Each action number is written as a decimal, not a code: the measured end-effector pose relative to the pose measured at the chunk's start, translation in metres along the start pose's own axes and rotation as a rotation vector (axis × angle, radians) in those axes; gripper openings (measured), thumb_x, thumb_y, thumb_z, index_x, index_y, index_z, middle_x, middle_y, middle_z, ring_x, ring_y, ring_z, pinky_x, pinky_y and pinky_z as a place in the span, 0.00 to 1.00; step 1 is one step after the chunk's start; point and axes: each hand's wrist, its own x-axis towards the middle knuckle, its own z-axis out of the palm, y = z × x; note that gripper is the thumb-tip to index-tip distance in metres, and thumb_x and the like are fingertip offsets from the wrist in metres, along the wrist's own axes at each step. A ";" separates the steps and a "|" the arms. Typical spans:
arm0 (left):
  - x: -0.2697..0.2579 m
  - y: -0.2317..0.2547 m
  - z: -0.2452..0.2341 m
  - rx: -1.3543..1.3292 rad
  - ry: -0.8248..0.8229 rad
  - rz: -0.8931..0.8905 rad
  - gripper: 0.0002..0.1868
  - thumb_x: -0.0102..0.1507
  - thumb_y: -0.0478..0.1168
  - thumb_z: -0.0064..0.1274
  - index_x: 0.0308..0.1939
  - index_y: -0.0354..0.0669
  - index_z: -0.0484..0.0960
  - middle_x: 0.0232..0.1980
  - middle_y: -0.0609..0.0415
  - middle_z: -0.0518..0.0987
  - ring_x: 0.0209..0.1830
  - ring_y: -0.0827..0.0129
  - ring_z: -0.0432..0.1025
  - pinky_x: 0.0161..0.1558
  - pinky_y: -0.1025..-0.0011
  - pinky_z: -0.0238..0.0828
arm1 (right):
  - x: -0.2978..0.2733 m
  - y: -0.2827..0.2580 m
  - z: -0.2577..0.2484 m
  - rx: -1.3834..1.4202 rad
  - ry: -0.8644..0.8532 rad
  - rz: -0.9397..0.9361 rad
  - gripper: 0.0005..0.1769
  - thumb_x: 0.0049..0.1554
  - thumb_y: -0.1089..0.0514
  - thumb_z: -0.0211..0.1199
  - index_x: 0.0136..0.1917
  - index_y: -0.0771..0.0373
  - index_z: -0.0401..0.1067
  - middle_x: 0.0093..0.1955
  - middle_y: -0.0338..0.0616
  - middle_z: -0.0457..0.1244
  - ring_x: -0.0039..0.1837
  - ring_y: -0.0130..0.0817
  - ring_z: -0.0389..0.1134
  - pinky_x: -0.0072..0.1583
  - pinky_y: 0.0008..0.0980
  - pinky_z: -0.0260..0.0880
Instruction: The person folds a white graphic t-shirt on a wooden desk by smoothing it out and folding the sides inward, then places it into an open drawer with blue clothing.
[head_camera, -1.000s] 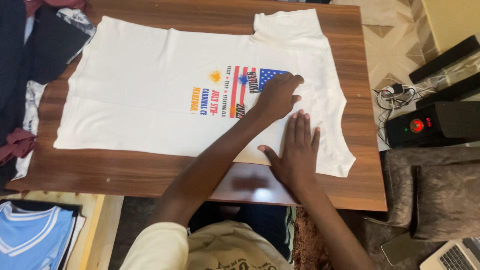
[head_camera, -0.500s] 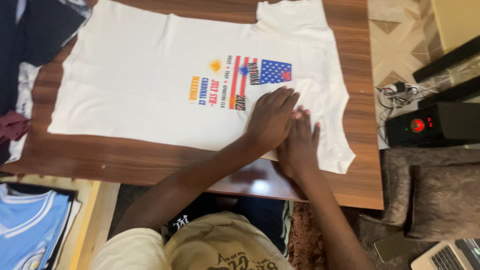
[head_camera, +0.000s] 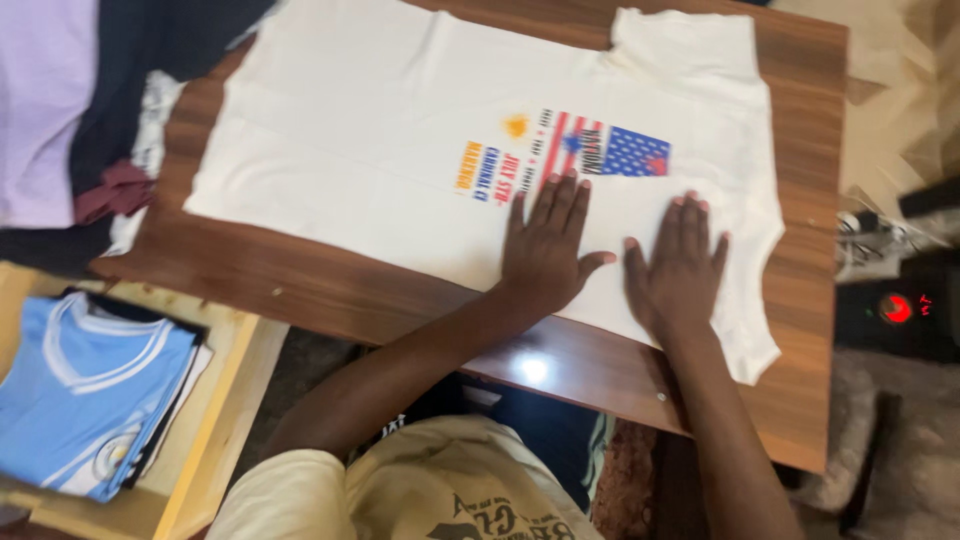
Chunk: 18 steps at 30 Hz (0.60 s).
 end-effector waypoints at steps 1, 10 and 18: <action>-0.001 -0.006 -0.005 0.011 0.017 0.003 0.49 0.65 0.68 0.44 0.76 0.34 0.61 0.80 0.38 0.58 0.81 0.48 0.54 0.75 0.38 0.44 | 0.002 0.000 0.000 -0.002 -0.008 -0.007 0.47 0.65 0.37 0.44 0.82 0.75 0.44 0.85 0.63 0.40 0.85 0.54 0.36 0.77 0.64 0.31; -0.050 -0.119 -0.079 0.105 -0.073 -0.168 0.41 0.72 0.64 0.39 0.78 0.37 0.57 0.82 0.35 0.53 0.83 0.46 0.48 0.76 0.39 0.38 | -0.002 0.009 -0.009 0.045 -0.042 -0.043 0.47 0.66 0.36 0.41 0.82 0.75 0.46 0.86 0.66 0.41 0.86 0.59 0.38 0.78 0.66 0.34; -0.072 -0.248 -0.153 0.248 -0.124 -0.508 0.38 0.72 0.61 0.33 0.80 0.42 0.51 0.83 0.39 0.46 0.83 0.48 0.41 0.75 0.41 0.32 | -0.007 0.017 0.001 0.001 0.043 -0.130 0.44 0.69 0.40 0.45 0.81 0.82 0.50 0.82 0.77 0.46 0.86 0.67 0.42 0.79 0.69 0.38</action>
